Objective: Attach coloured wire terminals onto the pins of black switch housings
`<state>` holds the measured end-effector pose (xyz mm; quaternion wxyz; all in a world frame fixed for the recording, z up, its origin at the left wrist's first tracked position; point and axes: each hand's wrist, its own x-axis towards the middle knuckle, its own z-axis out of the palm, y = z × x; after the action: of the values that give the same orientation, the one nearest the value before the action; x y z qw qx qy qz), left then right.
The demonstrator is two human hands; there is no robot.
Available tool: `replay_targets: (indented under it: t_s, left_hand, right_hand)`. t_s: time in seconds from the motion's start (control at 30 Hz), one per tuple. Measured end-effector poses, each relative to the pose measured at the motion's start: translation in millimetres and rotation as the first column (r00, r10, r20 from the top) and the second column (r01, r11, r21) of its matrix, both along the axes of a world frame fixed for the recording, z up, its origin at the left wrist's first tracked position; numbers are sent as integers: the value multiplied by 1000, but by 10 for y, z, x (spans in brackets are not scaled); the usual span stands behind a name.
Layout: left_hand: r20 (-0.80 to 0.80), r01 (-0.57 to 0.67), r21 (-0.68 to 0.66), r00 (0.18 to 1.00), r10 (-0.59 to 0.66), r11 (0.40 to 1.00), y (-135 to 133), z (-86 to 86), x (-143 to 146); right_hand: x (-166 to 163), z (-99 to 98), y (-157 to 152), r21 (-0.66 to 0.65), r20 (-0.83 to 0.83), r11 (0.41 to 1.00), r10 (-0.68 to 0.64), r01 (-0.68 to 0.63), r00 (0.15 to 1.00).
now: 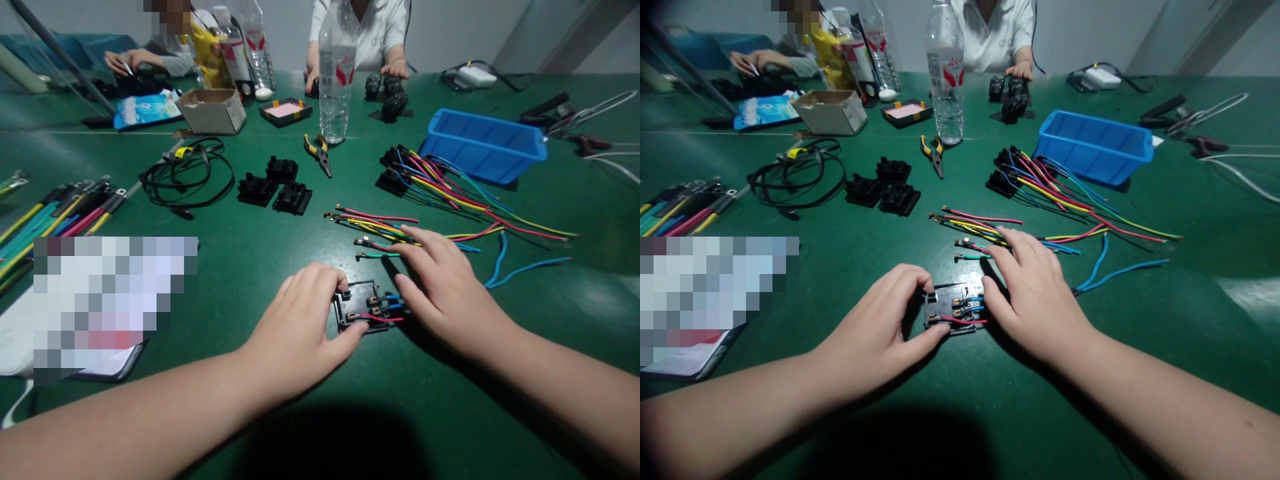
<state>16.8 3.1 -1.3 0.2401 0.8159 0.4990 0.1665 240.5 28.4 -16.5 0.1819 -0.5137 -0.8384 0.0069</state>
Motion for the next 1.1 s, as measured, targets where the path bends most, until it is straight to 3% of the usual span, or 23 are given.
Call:
replay_targets:
  t_s: [0.2,1.1]
  left_hand:
    - [-12,14,9,1000,-14,1000,7,-7,-1]
    - [-12,21,-1,1000,-21,1000,8,0,-3]
  right_hand:
    - [-8,-30,-3,-49,-4,999,-18,18,1000]
    - [1,-3,-3,-27,-56,1000,-7,5,998]
